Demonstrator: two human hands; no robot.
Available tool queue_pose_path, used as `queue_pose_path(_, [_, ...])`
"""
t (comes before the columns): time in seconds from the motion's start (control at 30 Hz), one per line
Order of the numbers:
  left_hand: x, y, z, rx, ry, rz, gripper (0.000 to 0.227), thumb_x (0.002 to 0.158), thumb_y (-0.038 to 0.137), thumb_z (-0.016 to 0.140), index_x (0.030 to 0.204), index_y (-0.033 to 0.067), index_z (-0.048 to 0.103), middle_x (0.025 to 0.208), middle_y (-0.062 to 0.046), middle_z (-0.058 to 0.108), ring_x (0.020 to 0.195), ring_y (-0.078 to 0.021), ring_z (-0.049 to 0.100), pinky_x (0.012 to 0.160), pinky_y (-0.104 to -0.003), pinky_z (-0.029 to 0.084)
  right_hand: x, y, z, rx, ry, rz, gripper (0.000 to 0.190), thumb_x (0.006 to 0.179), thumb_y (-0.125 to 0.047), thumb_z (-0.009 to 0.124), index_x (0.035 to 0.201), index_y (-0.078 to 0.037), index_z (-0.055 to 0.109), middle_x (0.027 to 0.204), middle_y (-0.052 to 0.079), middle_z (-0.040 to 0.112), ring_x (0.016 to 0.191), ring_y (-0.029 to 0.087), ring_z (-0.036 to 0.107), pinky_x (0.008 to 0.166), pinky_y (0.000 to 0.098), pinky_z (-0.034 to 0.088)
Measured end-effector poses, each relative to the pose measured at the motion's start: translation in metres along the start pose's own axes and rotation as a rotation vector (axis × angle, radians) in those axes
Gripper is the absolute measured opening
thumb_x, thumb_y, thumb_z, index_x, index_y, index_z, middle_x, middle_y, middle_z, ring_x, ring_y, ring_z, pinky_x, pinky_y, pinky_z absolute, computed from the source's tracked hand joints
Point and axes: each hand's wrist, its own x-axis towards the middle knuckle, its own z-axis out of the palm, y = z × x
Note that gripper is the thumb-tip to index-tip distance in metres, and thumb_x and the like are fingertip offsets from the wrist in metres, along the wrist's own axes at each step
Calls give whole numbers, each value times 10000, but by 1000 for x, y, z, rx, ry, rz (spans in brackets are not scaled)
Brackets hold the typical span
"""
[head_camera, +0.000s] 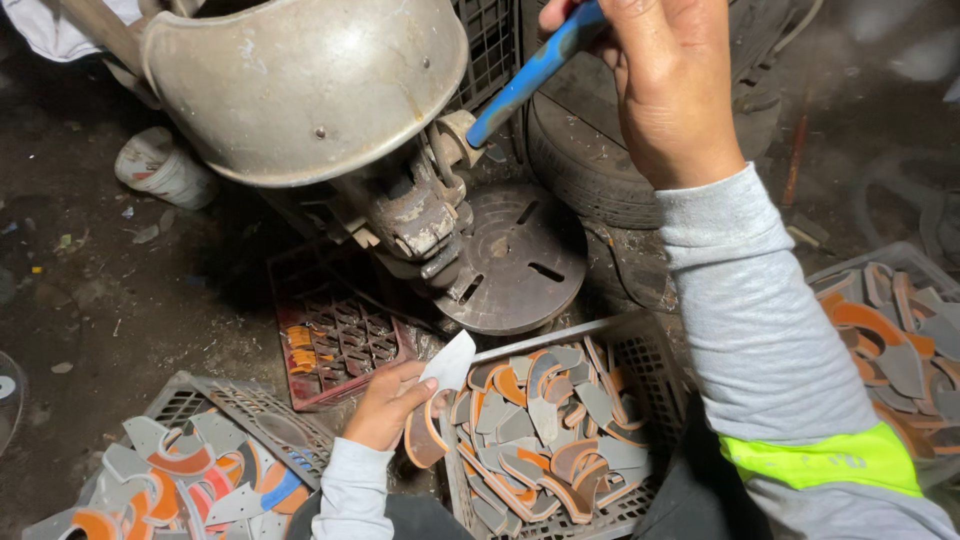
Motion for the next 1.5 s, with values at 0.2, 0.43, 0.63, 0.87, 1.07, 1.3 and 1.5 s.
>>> queue_pose_path(0.2, [-13, 9, 16, -56, 14, -120, 385, 938, 171, 624, 1303, 53, 662, 775, -74, 633, 642, -167, 620, 630, -335, 560, -4, -11, -3, -59, -28, 12, 272, 1186, -285, 529, 1194, -26, 610, 1107, 90, 687, 992, 151, 671, 886, 297, 570])
queue_pose_path(0.43, [-9, 9, 6, 114, -6, 86, 317, 959, 153, 632, 1228, -12, 668, 884, -43, 726, 742, -120, 665, 684, -274, 571, -18, -13, -4, -28, 10, 49, 329, 1224, -315, 546, 1129, -2, 587, 1094, 136, 688, 1014, 177, 639, 943, 334, 535])
queue_pose_path(0.63, [17, 2, 6, -117, 139, -130, 268, 976, 205, 607, 1122, -12, 664, 702, -69, 634, 518, -166, 604, 484, -341, 535, -39, -8, -7, 75, 34, 68, 277, 1217, -294, 555, 1227, -17, 552, 1186, 154, 668, 1067, 183, 611, 1006, 340, 527])
queue_pose_path(0.87, [28, 9, 6, -249, 163, -132, 246, 979, 195, 613, 1123, -2, 638, 638, -34, 566, 484, -147, 543, 452, -348, 511, -42, -7, -8, 90, 20, 74, 283, 1225, -323, 560, 1252, -41, 544, 1198, 151, 661, 1072, 179, 617, 1018, 350, 538])
queue_pose_path(1.07, [41, 18, 12, -280, 302, -161, 283, 979, 208, 591, 1147, -15, 636, 656, -27, 547, 487, -152, 537, 460, -343, 496, -46, -5, -8, 79, 18, 65, 272, 1230, -321, 544, 1253, -49, 543, 1201, 150, 661, 1080, 179, 609, 1036, 355, 530])
queue_pose_path(1.3, [47, 15, 8, -286, 277, -134, 338, 974, 208, 619, 1205, -36, 650, 660, -49, 555, 488, -165, 536, 455, -354, 498, -48, -8, -3, 80, 52, 64, 257, 1213, -301, 546, 1242, -46, 534, 1199, 156, 661, 1117, 187, 619, 1070, 361, 529])
queue_pose_path(1.5, [51, 12, 3, -285, 285, -163, 371, 972, 212, 620, 1264, -13, 650, 668, -41, 562, 492, -154, 536, 466, -345, 498, -48, -10, -1, 92, 63, 82, 260, 1193, -304, 544, 1280, -60, 537, 1197, 157, 662, 1123, 197, 628, 1069, 372, 538])
